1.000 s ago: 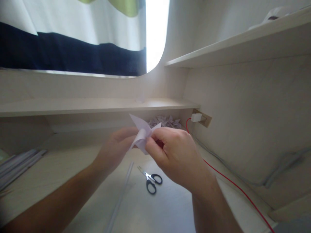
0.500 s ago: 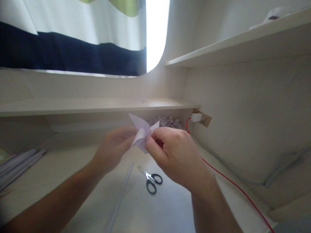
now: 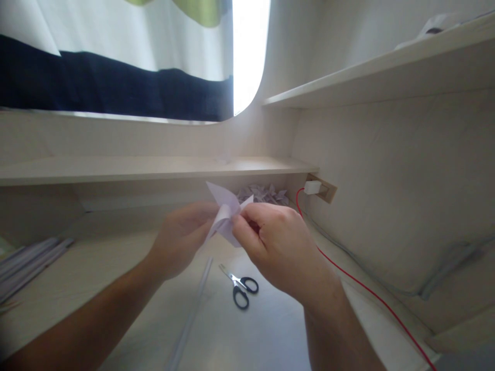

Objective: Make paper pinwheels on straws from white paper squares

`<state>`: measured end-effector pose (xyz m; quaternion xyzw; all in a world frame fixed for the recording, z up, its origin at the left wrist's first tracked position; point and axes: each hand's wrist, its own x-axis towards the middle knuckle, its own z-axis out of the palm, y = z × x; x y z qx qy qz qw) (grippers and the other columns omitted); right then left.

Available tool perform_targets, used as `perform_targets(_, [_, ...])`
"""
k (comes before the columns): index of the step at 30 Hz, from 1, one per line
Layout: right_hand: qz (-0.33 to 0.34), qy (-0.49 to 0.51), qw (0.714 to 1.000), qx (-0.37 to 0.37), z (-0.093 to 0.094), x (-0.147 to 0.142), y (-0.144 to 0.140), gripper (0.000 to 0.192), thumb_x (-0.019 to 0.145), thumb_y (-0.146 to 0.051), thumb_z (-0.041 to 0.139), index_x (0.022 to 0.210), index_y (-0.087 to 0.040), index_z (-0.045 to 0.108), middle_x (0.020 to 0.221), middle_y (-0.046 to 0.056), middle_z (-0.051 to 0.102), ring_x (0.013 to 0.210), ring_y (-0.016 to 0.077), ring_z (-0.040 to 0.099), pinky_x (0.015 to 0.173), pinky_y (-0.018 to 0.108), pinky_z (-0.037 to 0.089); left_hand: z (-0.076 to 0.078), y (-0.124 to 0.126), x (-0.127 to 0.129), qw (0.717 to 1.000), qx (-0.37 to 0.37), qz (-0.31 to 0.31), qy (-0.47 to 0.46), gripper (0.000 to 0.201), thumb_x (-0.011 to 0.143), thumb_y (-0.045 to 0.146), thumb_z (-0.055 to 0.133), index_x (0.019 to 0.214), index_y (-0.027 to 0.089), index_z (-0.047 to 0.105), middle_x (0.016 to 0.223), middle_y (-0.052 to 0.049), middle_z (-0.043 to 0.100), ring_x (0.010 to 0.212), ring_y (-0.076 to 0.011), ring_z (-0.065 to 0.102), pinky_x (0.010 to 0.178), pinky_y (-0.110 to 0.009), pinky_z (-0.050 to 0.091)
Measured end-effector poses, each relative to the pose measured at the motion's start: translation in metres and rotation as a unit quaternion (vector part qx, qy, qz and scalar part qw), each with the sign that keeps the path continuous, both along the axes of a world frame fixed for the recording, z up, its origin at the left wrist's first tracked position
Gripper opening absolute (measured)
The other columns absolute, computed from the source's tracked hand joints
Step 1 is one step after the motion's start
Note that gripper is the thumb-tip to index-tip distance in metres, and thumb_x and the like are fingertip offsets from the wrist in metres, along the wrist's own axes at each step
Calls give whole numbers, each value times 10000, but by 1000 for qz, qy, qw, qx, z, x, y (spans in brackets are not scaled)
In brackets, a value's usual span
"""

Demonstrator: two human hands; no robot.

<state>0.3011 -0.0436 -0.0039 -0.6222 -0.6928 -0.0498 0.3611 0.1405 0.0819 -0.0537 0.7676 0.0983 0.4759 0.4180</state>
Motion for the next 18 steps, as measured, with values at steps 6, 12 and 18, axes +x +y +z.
perform_targets(6, [3,9,1000,2,0,1,1,385,1013,-274,554,642,-198,487,592,-52,484,549,96,443,552,295,277,1,-1,-1,1000,-5,-4,-1,149,928,243,713,1038,203,805,992,-53,818,844,-163,744,784,-257,592])
perform_targets(12, [2,19,1000,-9,0,0,1,372,1019,-300,560,661,-200,536,603,-49,498,560,104,458,550,296,289,2,-2,-1,1000,-7,2,5,124,920,235,721,1000,196,806,956,-46,814,839,-164,740,802,-263,584])
perform_targets(18, [-7,30,1000,-4,1,-1,0,338,1016,-324,581,704,-198,609,624,-37,555,573,117,496,560,299,303,1,-2,-1,1000,2,1,6,131,929,243,711,1015,211,804,987,-41,817,852,-168,740,789,-265,584])
